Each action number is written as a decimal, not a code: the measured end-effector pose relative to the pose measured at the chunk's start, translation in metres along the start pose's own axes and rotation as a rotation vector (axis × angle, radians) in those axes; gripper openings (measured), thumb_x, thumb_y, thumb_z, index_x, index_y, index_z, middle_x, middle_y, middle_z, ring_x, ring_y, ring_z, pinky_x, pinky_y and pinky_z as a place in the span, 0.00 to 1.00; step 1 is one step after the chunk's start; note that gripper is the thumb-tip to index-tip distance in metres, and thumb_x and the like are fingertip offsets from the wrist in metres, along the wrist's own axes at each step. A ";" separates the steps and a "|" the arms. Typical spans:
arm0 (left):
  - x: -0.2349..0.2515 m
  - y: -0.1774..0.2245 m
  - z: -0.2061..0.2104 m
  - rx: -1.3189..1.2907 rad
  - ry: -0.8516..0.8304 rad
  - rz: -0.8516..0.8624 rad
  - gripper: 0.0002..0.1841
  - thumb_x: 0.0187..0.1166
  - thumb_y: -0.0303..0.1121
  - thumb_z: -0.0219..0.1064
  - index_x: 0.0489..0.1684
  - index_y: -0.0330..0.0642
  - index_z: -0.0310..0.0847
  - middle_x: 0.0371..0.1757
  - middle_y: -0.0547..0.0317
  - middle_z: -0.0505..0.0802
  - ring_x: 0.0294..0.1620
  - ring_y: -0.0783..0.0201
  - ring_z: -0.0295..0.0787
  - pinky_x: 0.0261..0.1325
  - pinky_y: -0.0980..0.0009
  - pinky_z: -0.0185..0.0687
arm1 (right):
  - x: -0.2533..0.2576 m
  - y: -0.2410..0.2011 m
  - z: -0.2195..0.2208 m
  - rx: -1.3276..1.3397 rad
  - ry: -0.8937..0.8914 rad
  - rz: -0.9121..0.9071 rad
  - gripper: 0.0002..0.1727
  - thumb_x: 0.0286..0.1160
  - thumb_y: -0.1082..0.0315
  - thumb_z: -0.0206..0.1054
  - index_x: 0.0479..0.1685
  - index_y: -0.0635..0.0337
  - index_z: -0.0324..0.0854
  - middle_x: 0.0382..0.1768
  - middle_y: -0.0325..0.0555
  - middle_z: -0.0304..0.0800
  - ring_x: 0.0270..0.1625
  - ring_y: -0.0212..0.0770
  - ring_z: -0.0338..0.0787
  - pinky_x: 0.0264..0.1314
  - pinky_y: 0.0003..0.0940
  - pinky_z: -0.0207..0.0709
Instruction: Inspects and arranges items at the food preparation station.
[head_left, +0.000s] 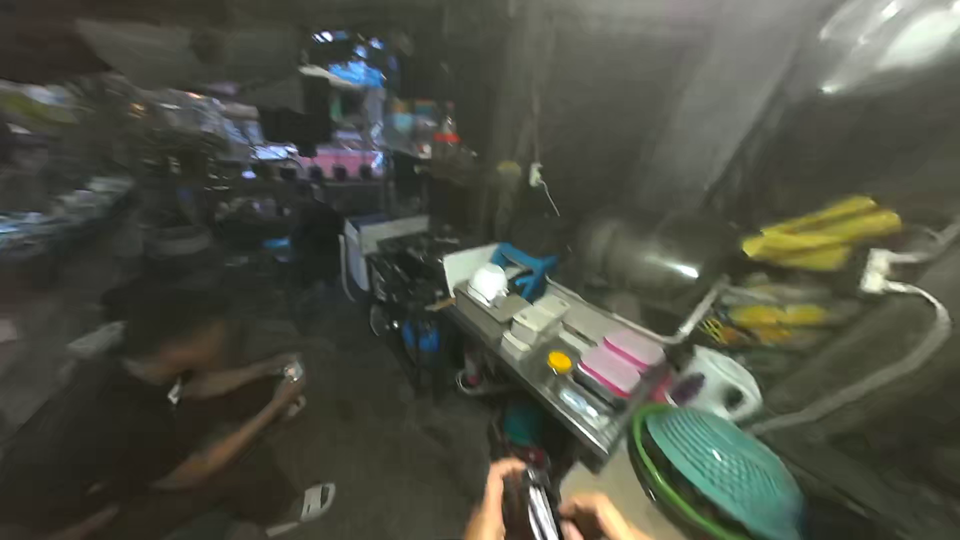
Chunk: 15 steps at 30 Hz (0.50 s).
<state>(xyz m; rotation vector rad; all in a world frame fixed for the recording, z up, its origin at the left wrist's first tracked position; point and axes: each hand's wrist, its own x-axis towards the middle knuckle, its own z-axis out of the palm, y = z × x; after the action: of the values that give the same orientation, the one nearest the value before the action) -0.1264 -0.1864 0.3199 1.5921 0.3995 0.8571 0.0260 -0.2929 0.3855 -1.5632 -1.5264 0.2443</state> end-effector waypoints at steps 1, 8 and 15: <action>0.001 0.006 0.002 -0.030 -0.011 -0.010 0.61 0.42 0.29 0.93 0.85 0.39 0.55 0.71 0.48 0.85 0.62 0.59 0.90 0.60 0.57 0.94 | -0.002 -0.004 -0.006 -0.056 0.023 -0.023 0.09 0.76 0.73 0.66 0.48 0.66 0.87 0.43 0.49 0.93 0.43 0.38 0.93 0.48 0.37 0.90; 0.016 0.007 0.021 -0.169 0.063 0.085 0.56 0.41 0.17 0.88 0.81 0.38 0.58 0.67 0.49 0.86 0.56 0.57 0.93 0.50 0.59 0.98 | -0.015 -0.019 -0.021 -0.289 0.112 0.038 0.12 0.76 0.64 0.71 0.54 0.50 0.93 0.55 0.43 0.90 0.54 0.32 0.90 0.52 0.28 0.89; 0.015 -0.009 0.039 -0.062 0.141 0.270 0.49 0.50 0.24 0.87 0.79 0.35 0.60 0.68 0.47 0.84 0.64 0.57 0.87 0.63 0.62 0.92 | -0.016 -0.014 -0.002 -0.410 0.192 0.074 0.11 0.75 0.52 0.72 0.45 0.44 0.95 0.65 0.42 0.88 0.65 0.35 0.87 0.63 0.33 0.86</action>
<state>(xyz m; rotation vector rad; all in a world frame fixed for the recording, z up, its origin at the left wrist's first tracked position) -0.0872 -0.2014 0.3161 1.5541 0.2572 1.1819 0.0142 -0.3100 0.3893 -1.9026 -1.4270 -0.1867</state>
